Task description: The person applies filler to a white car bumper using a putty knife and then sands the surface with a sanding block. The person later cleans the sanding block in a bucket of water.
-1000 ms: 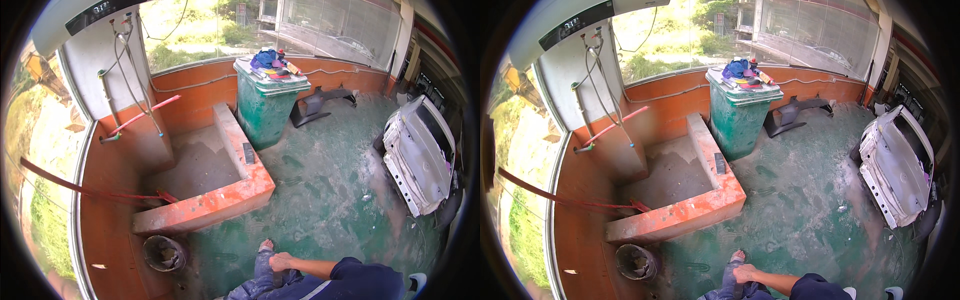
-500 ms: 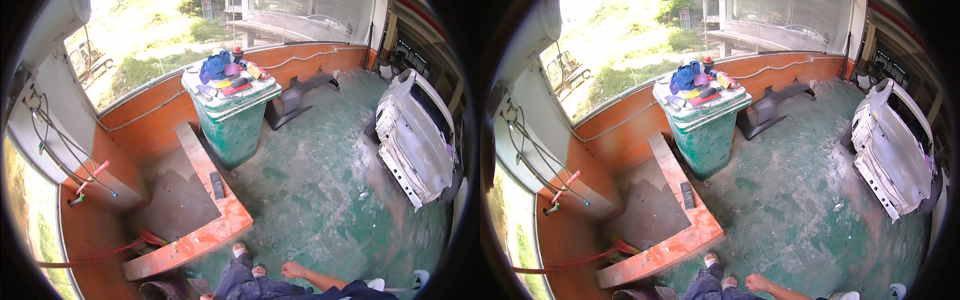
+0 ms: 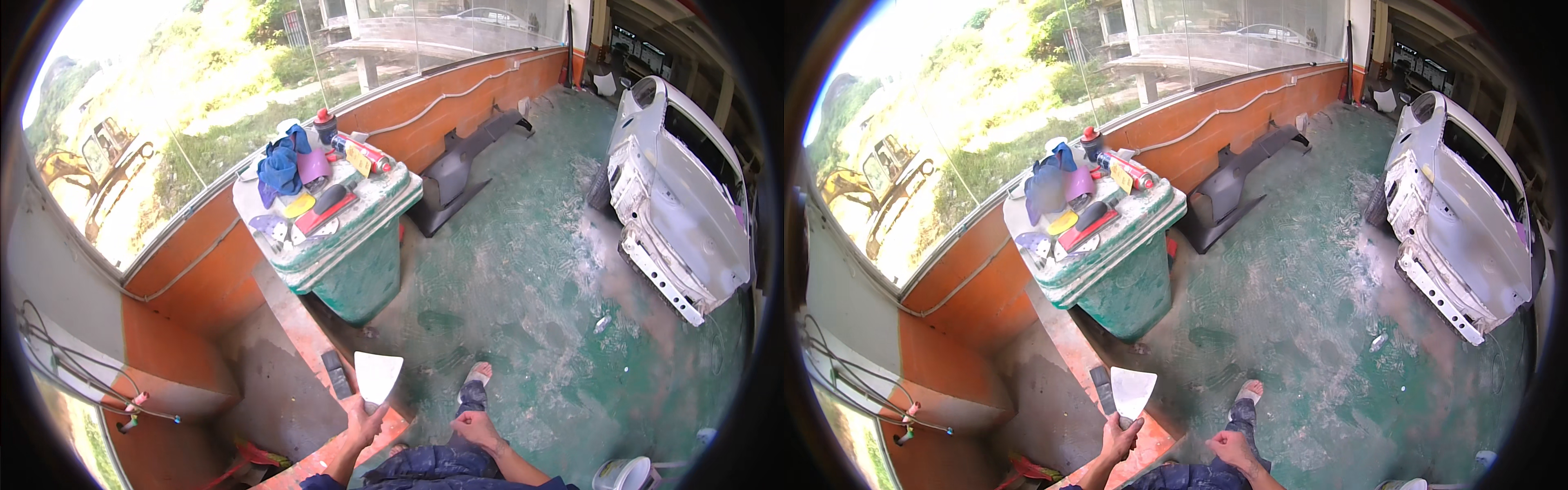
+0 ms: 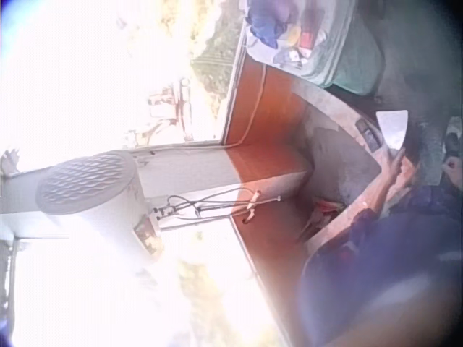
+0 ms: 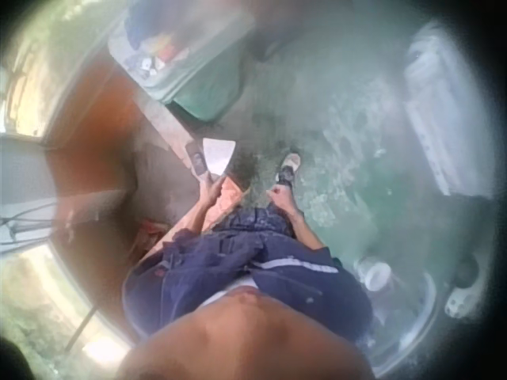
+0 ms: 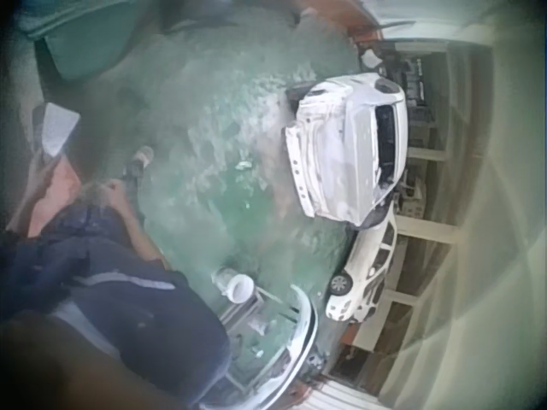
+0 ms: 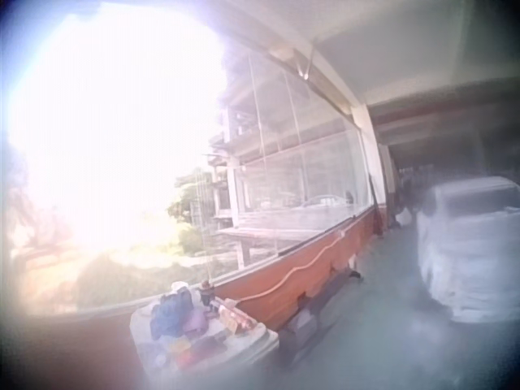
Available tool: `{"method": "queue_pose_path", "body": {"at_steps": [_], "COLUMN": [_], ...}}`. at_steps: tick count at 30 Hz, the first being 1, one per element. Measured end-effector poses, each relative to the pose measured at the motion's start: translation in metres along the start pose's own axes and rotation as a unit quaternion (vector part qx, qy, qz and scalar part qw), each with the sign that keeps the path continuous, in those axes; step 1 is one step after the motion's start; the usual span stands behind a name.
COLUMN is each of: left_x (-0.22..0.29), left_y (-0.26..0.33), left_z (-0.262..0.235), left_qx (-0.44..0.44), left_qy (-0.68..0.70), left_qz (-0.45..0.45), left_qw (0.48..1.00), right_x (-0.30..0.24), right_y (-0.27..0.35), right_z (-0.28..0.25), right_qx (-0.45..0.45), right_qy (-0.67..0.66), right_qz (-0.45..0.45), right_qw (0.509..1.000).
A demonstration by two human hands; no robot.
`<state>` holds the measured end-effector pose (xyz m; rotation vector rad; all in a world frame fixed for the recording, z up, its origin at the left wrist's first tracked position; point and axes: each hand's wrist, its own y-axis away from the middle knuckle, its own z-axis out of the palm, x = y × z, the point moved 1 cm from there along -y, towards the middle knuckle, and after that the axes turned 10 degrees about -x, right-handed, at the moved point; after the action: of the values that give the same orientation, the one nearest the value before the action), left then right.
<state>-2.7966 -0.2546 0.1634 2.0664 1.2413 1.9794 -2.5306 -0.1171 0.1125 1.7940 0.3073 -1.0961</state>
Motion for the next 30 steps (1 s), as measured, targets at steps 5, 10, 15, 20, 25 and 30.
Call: {"method": "queue_pose_path", "body": {"at_steps": [5,10,15,20,25,30], "left_x": [0.070,0.121,0.169,0.209,0.278,0.361], "left_y": [-0.105,-0.147,-0.160,-0.191,-0.215,-0.225], "left_z": [0.050,0.090,0.106,0.081,0.034,-0.013], "left_qx": [0.014,0.114,0.218,0.273,0.320,0.307], "left_qy": [-0.040,0.029,0.116,0.111,0.089,0.107], "left_qz": [0.034,-0.027,0.023,0.091,0.124,0.033], "left_qw": [0.999,0.993,0.969,0.951,0.935,0.945], "right_x": [-0.019,-0.134,-0.286,-0.440,-0.541,-0.624], "right_y": [-0.101,-0.210,-0.374,-0.511,-0.635,-0.734], "right_z": [-0.131,-0.269,-0.326,-0.294,-0.225,-0.179], "right_qx": [0.011,-0.007,-0.046,-0.096,-0.060,-0.064], "right_qy": [-0.161,-0.126,-0.087,-0.087,-0.068,-0.054], "right_qz": [0.085,0.061,-0.072,-0.170,-0.233,-0.169], "right_qw": [0.983,0.990,0.993,0.977,0.968,0.982]}}
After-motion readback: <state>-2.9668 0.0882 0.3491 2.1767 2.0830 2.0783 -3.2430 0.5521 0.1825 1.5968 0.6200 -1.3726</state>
